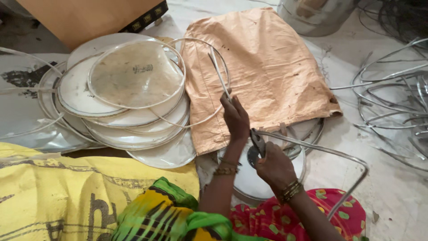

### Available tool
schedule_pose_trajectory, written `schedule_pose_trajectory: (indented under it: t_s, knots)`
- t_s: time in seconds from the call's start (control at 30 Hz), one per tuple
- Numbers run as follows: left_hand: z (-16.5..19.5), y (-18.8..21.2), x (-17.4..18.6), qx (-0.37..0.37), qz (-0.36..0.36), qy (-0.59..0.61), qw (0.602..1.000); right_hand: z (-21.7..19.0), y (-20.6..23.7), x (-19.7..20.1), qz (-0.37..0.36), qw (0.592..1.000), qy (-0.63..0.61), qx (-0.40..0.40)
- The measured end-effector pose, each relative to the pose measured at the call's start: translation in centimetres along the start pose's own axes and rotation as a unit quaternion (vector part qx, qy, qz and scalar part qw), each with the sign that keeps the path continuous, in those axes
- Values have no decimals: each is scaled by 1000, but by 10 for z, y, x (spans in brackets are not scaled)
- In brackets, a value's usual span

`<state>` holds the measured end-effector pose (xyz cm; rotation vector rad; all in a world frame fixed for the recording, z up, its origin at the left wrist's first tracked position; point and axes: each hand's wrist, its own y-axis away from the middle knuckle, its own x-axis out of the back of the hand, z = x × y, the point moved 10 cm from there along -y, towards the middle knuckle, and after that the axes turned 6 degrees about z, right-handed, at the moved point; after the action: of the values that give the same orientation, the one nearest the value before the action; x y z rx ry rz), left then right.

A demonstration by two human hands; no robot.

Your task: The person sits on the floor and uses pliers to bend and shape metal wire into circular frames. They manipulate the wire around a white circular base, securing the wire ends and adjusting the shape. The person handles multiple wire loops and a stack of white circular bases during the process.

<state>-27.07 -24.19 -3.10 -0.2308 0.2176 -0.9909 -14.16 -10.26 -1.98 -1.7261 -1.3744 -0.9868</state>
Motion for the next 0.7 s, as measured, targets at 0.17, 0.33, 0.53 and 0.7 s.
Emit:
schedule_pose_trajectory:
  t_s: [0.17,0.33,0.53,0.7]
  knots:
    - [39,-20,-16,-183,10,-78,980,1,-1,14,11,1000,-15,-13]
    - [4,-31,-85,-75,-73,-174,979,15,1,46,21,999,-14,-30]
    - [-46,-68,-166,-95,-75,-261,958,66,38,94,4,984,-3,-177]
    - [-35,-64,-172,-23,-62,-109,992,83,27,112,97,984,-28,-145]
